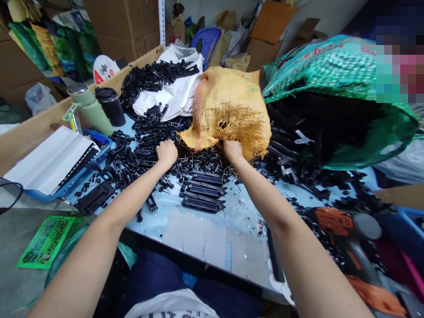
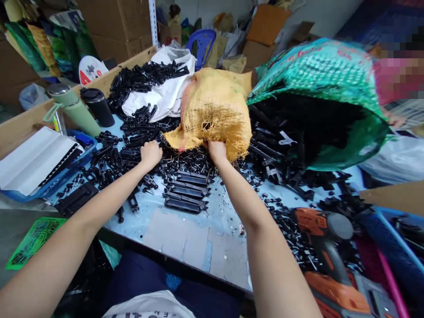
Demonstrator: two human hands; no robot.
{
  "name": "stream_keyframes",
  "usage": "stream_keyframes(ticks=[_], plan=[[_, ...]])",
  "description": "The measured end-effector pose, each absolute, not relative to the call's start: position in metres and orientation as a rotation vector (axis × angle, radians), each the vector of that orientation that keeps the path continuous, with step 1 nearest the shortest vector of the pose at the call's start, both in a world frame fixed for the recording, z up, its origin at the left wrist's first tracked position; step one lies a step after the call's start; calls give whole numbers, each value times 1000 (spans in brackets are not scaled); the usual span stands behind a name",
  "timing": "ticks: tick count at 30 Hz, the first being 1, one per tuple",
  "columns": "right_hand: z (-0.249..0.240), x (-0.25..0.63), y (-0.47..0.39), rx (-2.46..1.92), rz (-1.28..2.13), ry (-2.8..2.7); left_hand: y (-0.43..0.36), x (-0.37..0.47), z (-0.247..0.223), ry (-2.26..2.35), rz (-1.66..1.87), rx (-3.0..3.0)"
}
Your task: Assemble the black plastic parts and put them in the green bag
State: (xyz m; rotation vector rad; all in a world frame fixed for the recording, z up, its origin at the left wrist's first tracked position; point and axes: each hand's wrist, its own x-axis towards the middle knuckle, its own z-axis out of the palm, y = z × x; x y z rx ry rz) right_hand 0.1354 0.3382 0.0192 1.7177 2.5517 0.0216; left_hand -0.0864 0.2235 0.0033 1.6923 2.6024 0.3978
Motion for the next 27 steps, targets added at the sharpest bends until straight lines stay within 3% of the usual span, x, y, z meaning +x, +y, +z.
stream_keyframes(ticks=[6,9,14,21,27], plan=[[-10,215,245,1661,416,2890,146,-96,31,2399,715,1876],[-17,258,202,1797,251,3111,99,-79,50,2121,666,2123],[-23,311,125,1978,-91,3276,40,-12,37,1680,189,2354],[-12,317,9,1260,-275,2964,23,44,-24,1499,159,2599],[-3,289,39,760,-271,3012,14,31,-38,1538,471,2472]])
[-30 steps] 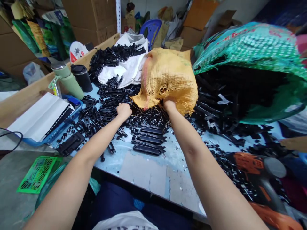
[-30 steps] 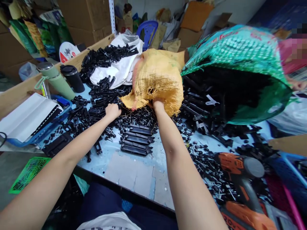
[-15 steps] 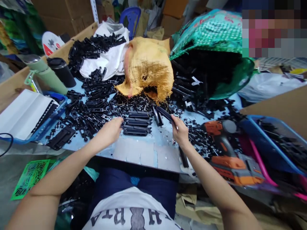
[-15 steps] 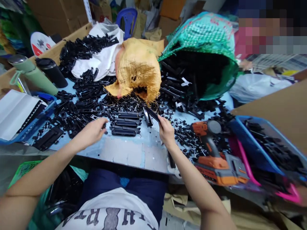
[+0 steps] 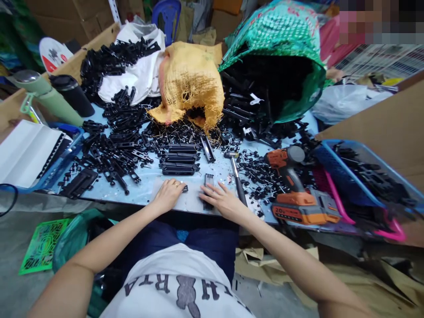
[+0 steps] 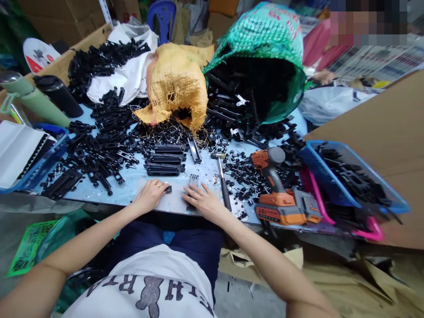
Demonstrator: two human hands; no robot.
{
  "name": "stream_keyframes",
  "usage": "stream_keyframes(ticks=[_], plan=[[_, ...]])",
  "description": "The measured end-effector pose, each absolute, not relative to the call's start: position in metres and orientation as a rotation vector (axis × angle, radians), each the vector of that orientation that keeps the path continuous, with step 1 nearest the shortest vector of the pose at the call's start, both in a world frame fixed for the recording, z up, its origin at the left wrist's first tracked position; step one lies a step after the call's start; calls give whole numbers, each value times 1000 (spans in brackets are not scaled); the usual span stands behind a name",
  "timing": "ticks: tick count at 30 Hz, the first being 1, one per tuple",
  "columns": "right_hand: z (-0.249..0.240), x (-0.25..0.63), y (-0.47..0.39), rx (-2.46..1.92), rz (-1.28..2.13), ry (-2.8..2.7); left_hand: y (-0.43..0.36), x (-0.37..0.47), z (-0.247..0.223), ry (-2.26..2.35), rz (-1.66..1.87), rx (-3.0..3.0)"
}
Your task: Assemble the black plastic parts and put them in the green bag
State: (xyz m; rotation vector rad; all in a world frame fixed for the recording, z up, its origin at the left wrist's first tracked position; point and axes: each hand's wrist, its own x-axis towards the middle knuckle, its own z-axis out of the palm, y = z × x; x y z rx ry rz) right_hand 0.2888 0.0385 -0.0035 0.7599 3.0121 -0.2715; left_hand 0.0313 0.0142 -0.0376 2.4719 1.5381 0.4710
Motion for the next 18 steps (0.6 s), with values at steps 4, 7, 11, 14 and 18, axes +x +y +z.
stream_keyframes(ticks=[4,7,11,14,18], plan=[[-9,262,63,789,-714,3102,4,29,-35,1503,900,2118],[-16,235,56,1412,-1440,3015,0,38,-29,1476,1103,1841],[-24,209,40,1652,-2380,2562,1,52,-20,1427,1244,1749],[-21,209,41,1682,-2490,2502,3,55,-14,1374,1245,1785],[-12,221,50,1557,-2038,2852,2,56,-8,1409,1213,1838]])
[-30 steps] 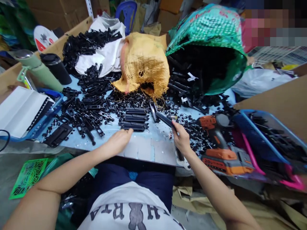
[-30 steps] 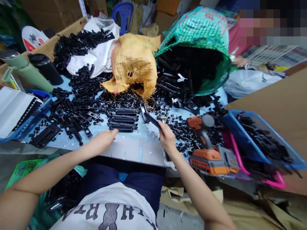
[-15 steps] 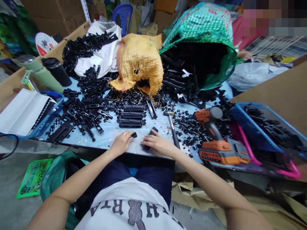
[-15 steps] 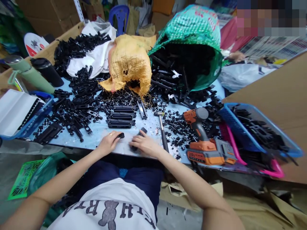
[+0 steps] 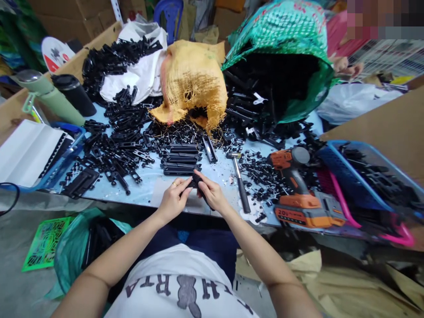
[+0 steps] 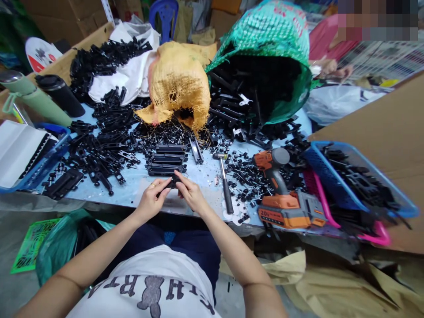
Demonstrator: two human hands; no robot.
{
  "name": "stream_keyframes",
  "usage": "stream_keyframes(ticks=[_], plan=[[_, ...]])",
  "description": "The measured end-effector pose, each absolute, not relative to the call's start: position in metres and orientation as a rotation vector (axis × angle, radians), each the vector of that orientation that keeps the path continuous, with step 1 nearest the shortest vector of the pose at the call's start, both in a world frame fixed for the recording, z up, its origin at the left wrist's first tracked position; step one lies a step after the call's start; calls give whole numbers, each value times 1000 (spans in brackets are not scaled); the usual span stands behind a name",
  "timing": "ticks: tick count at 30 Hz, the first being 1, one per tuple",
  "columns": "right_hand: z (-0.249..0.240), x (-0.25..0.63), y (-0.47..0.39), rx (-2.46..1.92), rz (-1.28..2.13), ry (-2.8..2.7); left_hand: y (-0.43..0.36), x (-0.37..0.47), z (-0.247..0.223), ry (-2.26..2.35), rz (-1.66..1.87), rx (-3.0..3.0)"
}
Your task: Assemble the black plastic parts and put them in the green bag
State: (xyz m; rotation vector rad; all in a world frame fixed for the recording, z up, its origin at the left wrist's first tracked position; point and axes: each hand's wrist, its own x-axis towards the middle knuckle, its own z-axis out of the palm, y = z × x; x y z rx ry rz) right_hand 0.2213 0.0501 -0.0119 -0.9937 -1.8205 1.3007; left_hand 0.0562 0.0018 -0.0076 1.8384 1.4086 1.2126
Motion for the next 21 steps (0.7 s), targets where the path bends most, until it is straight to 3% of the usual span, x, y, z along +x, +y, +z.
stream_keyframes(ticks=[7,12,18,21], plan=[[-2,224,52,-996,1050,-1948,-3,66,-13,1541,1388,1815],[5,231,55,-858,905,-2242,6,57,-13,1315,1277,2066],[1,200,34,-1019,812,-1831,8,81,-8,1515,1726,1862],[0,195,30,-1021,753,-1837,10,80,-3,1451,1734,1902]])
